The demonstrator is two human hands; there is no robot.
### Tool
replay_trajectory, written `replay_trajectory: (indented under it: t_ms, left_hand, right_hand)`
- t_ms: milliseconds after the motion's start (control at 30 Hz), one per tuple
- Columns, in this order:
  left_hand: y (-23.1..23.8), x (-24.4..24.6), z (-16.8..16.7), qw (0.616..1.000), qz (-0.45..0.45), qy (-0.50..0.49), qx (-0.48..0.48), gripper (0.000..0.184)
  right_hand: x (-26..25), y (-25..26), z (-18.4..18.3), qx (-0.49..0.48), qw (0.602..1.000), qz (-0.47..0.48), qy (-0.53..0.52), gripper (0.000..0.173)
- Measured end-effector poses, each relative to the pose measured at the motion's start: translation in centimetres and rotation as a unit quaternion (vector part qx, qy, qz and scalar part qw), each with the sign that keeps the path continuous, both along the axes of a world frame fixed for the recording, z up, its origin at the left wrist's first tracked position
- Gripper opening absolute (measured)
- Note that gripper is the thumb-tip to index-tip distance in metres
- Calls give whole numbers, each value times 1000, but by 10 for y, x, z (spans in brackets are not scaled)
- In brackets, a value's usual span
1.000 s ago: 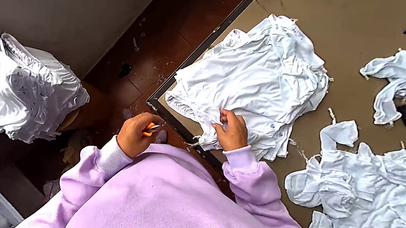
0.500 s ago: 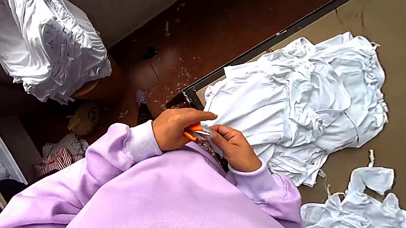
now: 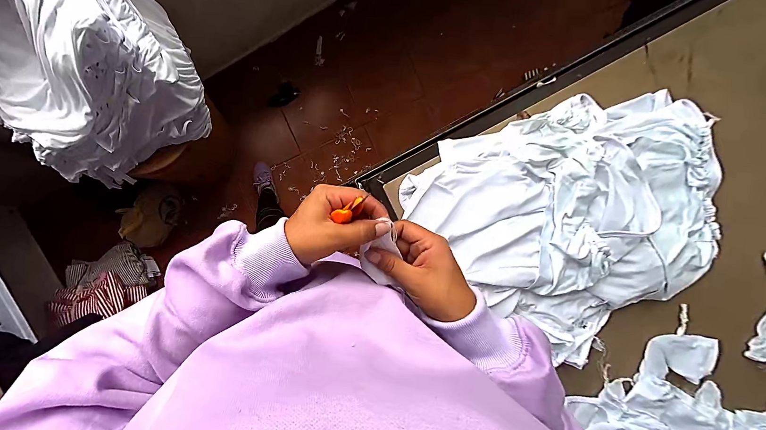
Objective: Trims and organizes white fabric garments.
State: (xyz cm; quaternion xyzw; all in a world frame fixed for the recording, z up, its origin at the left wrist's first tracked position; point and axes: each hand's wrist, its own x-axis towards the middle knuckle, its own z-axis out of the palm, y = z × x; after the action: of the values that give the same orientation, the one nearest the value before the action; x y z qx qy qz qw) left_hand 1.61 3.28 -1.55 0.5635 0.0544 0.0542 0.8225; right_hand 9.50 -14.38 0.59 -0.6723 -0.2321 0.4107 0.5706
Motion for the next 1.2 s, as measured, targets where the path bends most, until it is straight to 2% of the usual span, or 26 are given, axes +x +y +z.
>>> replay_trajectory:
  t_ms: [67, 133, 233, 300, 400, 500, 533, 600, 633, 700, 767, 867, 967, 1100, 1167, 1200]
  left_hand:
    - [3, 0, -4, 996, 13, 33, -82, 9]
    - [5, 2, -9, 987, 38, 67, -140, 10]
    - [8, 3, -14, 980, 73, 100, -155, 8]
    - [10, 4, -15, 976, 98, 107, -161, 10]
    - [17, 3, -14, 969, 139, 119, -169, 13]
    - [23, -2, -17, 981, 112, 112, -110, 8]
    - [25, -5, -16, 990, 66, 108, -66, 16]
    - [23, -10, -10, 993, -44, 102, 36, 42]
    - [20, -12, -8, 989, -82, 93, 78, 42]
    - [6, -13, -11, 990, -75, 67, 101, 22]
    - [-3, -12, -12, 996, -26, 76, 40, 13]
    - [-1, -12, -14, 983, 62, 126, -118, 16]
    - [12, -14, -18, 968, 133, 151, -147, 17]
    - [17, -10, -18, 973, 142, 143, -111, 15]
    - [17, -7, -16, 983, 118, 141, -22, 6]
    - [20, -9, -15, 983, 80, 153, 63, 21]
  right_hand:
    - [2, 0, -1, -27, 998, 38, 35, 11]
    - [3, 0, -5, -35, 998, 51, 3, 3]
    - [5, -2, -11, 6, 999, 43, -31, 11]
    - [5, 0, -10, 36, 999, 25, 17, 2]
    - [2, 0, -7, 26, 996, 17, 84, 14]
    - [1, -2, -5, 18, 996, 10, 91, 12]
    - [0, -3, -5, 20, 997, 8, 79, 11]
    - [-1, -4, -5, 20, 998, 9, 57, 11]
    - [-2, -4, -5, 14, 998, 7, 53, 13]
    - [-4, -4, -6, -1, 998, -2, 63, 26]
    - [-4, -3, -5, -11, 994, -14, 108, 37]
    - [-4, -3, -2, -48, 986, 6, 160, 46]
    - [0, -1, -1, -80, 981, 33, 172, 46]
    - [2, 4, 1, -71, 984, 18, 162, 18]
    - [0, 7, 0, -37, 990, 0, 136, 13]
    - [0, 8, 0, -21, 992, -9, 126, 13]
